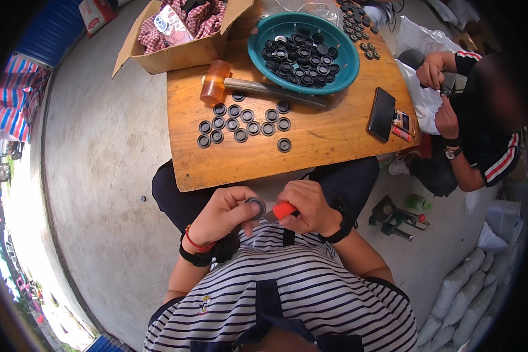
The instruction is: Inspecting and assembling small black and white plastic or rubber components at a workstation.
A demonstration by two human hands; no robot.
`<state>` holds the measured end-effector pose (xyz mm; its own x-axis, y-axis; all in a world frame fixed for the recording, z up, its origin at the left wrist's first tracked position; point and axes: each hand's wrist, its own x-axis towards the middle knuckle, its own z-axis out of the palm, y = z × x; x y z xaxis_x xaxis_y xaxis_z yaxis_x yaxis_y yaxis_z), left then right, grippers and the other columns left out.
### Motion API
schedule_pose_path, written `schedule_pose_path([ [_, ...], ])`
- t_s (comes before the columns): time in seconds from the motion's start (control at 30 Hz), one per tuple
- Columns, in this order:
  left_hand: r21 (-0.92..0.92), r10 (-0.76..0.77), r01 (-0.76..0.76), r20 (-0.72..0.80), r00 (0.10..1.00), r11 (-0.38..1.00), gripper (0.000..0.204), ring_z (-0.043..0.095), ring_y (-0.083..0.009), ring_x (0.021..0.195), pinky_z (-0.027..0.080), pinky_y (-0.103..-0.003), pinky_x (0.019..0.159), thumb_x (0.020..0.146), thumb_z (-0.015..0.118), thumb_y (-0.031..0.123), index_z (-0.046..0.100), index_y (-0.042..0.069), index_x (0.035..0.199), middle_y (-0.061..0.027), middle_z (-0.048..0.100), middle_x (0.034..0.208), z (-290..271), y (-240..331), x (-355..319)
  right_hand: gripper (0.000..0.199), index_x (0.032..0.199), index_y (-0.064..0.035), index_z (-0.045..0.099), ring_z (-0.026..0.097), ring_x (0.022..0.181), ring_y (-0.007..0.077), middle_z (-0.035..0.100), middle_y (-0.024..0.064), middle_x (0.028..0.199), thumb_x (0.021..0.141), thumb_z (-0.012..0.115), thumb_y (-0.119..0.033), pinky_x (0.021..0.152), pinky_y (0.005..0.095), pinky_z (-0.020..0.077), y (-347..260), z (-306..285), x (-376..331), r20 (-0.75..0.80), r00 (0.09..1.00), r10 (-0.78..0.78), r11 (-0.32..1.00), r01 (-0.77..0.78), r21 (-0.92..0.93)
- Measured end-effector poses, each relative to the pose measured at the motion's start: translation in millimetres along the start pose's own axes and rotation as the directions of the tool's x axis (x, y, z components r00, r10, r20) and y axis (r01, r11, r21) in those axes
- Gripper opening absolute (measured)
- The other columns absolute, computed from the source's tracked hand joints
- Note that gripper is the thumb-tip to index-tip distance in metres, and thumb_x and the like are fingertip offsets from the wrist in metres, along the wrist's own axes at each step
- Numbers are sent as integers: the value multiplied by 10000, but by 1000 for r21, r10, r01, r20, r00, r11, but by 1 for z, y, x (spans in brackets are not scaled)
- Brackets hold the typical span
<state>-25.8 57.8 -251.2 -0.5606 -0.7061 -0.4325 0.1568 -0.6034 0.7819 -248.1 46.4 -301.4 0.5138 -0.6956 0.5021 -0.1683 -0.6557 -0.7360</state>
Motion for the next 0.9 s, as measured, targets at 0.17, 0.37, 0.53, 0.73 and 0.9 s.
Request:
schedule_pose_path([
  [0.17,-41,-6,6,-4,1000,999,88,598,-76,570,494,-190,544,914,579,60,607,-24,911,-24,622,731,0,-1,-1,438,826,-35,566,543,558,261,533,84,672,885,590,-468,496,341,408,0,3,3,11,1000,-21,999,21,-37],
  [0.37,1,-42,43,136,990,999,113,603,-86,570,491,-196,546,931,552,77,612,-19,925,-36,627,714,4,9,-6,450,854,-14,573,561,565,280,559,118,672,916,569,-460,519,325,445,10,12,2,-141,931,337,917,-358,-174],
  [0.53,21,28,-27,-41,999,999,155,603,-84,577,478,-191,548,954,539,120,612,-15,932,-35,634,739,3,4,1,453,840,-24,570,560,562,264,554,100,667,916,562,-471,513,325,437,1,3,0,-105,983,149,989,-147,24],
  [0.73,19,17,-16,-88,996,1000,152,595,-77,571,474,-190,546,957,536,124,606,-9,940,-28,627,725,1,1,5,446,829,-22,566,555,561,262,536,87,653,907,572,-462,506,331,427,2,5,2,-52,997,65,998,-65,-7],
  [0.9,-6,-52,52,30,998,999,146,601,-76,574,485,-182,552,954,541,116,609,-12,937,-22,628,721,-6,-2,5,397,842,-18,576,556,563,263,541,105,657,898,607,-410,523,335,436,6,9,2,-5,973,230,973,-230,3],
])
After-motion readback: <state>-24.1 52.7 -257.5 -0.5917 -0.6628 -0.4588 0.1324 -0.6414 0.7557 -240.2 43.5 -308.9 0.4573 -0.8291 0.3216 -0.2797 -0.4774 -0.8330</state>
